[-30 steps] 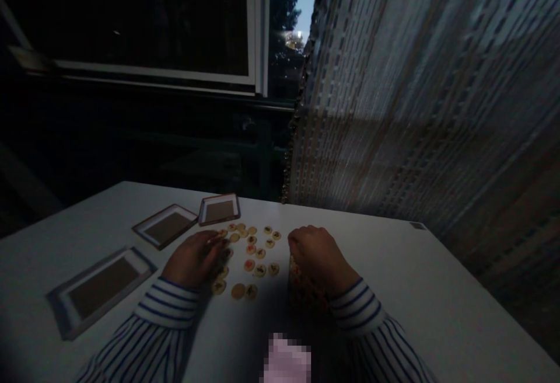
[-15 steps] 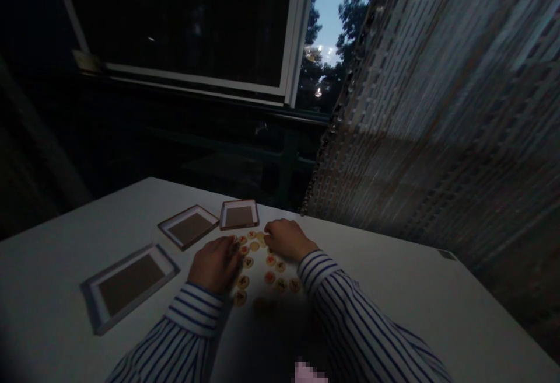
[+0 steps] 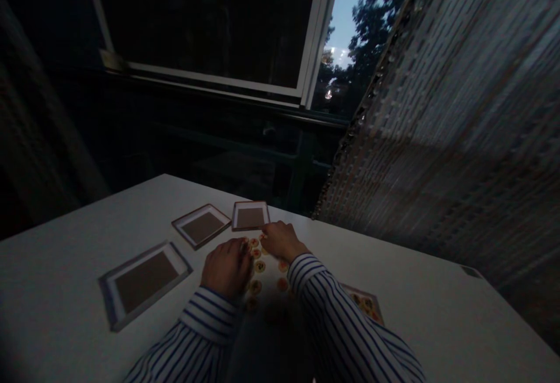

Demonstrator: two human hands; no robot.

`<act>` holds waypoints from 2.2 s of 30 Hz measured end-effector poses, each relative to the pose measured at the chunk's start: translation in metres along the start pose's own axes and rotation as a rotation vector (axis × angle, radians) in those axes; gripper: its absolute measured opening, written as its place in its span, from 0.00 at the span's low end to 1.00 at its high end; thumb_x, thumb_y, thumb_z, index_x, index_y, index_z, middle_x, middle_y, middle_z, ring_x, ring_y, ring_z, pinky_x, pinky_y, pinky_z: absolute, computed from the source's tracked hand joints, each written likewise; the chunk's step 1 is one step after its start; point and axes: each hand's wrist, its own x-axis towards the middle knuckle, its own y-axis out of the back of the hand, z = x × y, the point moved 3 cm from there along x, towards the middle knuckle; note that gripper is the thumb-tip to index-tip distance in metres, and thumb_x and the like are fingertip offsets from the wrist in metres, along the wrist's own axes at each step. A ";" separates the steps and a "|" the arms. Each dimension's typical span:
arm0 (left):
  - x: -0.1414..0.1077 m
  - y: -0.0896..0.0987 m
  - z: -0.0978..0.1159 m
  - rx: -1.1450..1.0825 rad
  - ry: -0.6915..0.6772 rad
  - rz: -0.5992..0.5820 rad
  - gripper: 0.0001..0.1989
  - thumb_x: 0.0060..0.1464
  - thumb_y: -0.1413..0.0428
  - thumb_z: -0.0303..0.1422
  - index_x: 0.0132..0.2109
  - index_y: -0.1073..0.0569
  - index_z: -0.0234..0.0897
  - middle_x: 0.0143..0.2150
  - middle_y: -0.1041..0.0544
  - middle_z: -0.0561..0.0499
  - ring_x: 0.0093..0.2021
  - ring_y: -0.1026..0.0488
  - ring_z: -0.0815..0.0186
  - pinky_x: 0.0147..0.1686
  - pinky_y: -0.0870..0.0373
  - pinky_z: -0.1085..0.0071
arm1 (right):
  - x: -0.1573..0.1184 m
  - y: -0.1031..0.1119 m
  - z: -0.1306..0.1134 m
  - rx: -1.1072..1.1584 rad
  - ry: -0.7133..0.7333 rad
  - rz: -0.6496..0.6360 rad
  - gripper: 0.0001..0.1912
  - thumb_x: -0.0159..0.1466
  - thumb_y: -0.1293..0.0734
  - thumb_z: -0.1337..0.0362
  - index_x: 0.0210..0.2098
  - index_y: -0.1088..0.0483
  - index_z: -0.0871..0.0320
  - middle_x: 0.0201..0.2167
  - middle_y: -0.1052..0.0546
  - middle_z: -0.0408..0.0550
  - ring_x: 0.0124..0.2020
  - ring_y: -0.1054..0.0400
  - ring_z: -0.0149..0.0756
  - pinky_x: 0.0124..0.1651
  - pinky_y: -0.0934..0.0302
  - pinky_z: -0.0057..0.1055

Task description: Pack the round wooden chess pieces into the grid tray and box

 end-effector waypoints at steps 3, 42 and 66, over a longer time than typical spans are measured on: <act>0.000 -0.001 0.000 0.009 -0.003 0.007 0.15 0.53 0.56 0.32 0.47 0.34 0.36 0.44 0.29 0.45 0.44 0.33 0.60 0.43 0.42 0.65 | 0.003 -0.003 0.000 0.000 -0.024 -0.018 0.15 0.56 0.43 0.59 0.39 0.31 0.55 0.39 0.27 0.52 0.41 0.36 0.41 0.39 0.47 0.34; -0.013 -0.008 0.023 -0.603 -0.124 0.076 0.15 0.54 0.57 0.35 0.44 0.31 0.35 0.43 0.26 0.46 0.44 0.30 0.64 0.45 0.35 0.66 | -0.092 0.052 -0.001 0.113 0.106 0.225 0.14 0.57 0.40 0.63 0.42 0.34 0.57 0.39 0.28 0.48 0.42 0.38 0.36 0.45 0.52 0.31; -0.025 -0.013 0.079 -1.112 0.038 -0.204 0.13 0.42 0.45 0.36 0.34 0.26 0.32 0.31 0.23 0.47 0.33 0.26 0.63 0.35 0.30 0.67 | -0.156 0.045 0.023 0.181 0.113 0.377 0.11 0.58 0.39 0.63 0.41 0.36 0.57 0.38 0.29 0.47 0.43 0.40 0.35 0.47 0.54 0.34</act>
